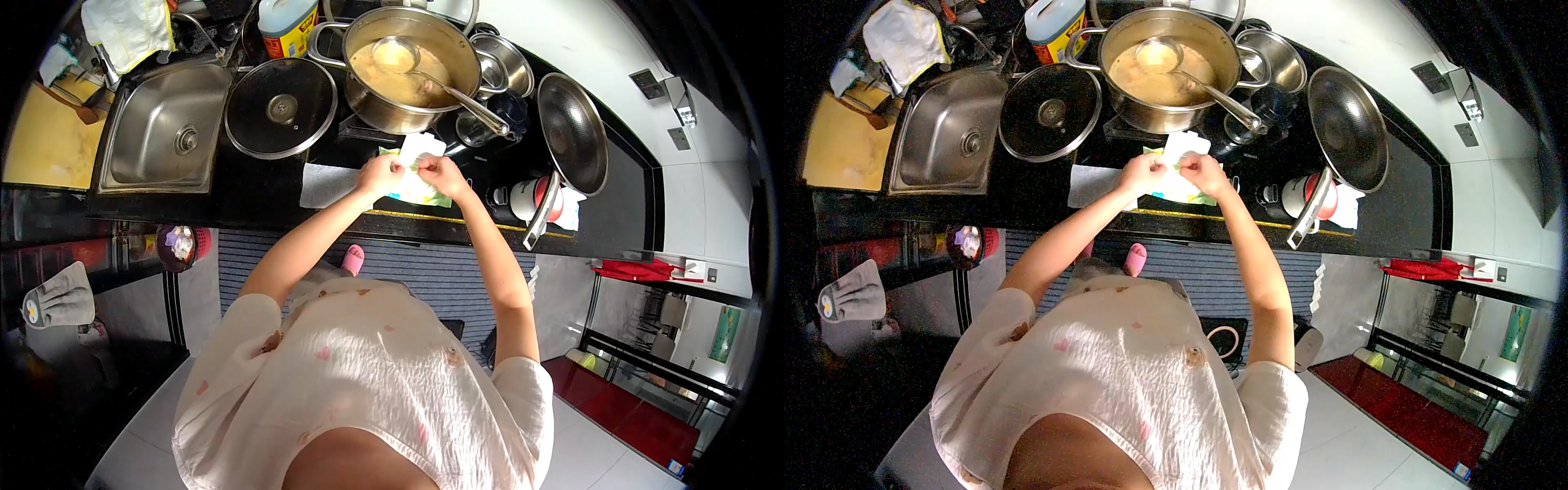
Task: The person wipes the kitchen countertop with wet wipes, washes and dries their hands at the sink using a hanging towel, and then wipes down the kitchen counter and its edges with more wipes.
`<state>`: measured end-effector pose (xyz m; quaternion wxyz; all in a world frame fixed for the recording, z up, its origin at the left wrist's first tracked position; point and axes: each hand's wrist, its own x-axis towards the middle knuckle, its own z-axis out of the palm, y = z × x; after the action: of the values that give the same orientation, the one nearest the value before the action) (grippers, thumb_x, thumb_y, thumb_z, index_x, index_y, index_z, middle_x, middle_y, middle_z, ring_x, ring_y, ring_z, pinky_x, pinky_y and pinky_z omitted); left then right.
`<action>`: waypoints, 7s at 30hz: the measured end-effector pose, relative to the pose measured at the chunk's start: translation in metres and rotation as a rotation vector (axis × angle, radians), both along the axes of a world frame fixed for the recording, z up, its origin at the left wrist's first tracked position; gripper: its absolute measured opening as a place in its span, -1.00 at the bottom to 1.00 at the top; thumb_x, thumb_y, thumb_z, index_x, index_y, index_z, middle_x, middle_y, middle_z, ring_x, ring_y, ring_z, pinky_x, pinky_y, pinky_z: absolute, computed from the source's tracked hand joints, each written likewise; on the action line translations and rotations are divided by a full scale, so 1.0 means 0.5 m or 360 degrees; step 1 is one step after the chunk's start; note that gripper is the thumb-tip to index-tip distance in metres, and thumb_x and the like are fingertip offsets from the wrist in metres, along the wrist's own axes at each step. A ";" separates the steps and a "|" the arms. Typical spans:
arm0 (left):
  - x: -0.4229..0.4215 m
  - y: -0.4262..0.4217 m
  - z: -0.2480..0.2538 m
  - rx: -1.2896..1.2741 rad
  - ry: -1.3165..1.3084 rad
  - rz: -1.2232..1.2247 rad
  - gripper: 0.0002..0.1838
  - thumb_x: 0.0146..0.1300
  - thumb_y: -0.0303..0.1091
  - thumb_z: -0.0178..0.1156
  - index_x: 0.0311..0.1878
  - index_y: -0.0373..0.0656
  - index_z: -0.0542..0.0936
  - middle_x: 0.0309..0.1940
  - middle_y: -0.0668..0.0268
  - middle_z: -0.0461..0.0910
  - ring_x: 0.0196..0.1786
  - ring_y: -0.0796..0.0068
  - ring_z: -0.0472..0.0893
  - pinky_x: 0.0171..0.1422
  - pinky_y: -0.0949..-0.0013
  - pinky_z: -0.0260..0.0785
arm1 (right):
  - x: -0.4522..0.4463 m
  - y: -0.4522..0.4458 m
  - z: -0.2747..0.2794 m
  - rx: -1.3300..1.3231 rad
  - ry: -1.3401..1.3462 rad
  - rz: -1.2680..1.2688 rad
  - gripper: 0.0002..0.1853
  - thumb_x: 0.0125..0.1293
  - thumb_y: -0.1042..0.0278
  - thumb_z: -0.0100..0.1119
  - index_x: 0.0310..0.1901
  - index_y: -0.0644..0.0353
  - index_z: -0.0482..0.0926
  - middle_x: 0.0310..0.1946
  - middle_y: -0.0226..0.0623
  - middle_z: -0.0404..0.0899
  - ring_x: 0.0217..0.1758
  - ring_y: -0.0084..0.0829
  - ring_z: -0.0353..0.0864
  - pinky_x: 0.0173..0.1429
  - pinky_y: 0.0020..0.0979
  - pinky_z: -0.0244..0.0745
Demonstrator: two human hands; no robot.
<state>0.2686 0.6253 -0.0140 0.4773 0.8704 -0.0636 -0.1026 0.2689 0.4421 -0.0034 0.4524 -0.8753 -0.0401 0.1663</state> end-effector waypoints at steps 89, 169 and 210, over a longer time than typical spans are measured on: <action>-0.116 0.209 0.259 -0.1812 0.0403 0.0416 -0.85 0.26 -0.35 -0.15 -0.24 -0.20 0.38 -0.35 0.35 0.43 -0.30 0.61 0.43 -0.22 0.53 0.30 | -0.289 0.150 0.104 0.2010 0.0423 -0.1120 -0.69 0.24 0.40 -0.09 -0.01 0.36 0.33 -0.14 -0.20 0.49 -0.14 -0.43 0.52 -0.12 -0.44 0.49; -0.167 0.418 0.223 -0.2045 0.1505 -0.0158 -0.81 0.07 -0.57 -0.04 -0.22 -0.25 0.45 -0.38 0.35 0.46 -0.34 0.60 0.42 -0.19 0.46 0.28 | -0.341 0.342 0.278 0.1940 0.0009 -0.0979 -0.70 0.08 0.47 0.10 -0.13 0.30 0.38 -0.23 -0.26 0.50 -0.16 -0.46 0.48 -0.02 -0.44 0.36; -0.087 0.387 0.046 -0.0181 -0.0045 -0.0395 -0.43 -0.09 -0.63 0.10 0.10 -0.30 0.27 0.03 0.09 0.23 -0.55 0.41 0.45 -0.38 0.45 0.35 | -0.168 0.285 0.053 -0.0327 -0.0271 -0.0117 -0.31 -0.14 0.69 -0.05 0.18 0.25 0.16 0.13 0.04 0.20 -0.18 -0.24 0.43 -0.08 -0.43 0.35</action>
<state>0.2249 0.8188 0.0088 0.5087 0.8287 -0.1832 -0.1447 0.1848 0.5845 0.0233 0.3612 -0.9288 -0.0292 0.0779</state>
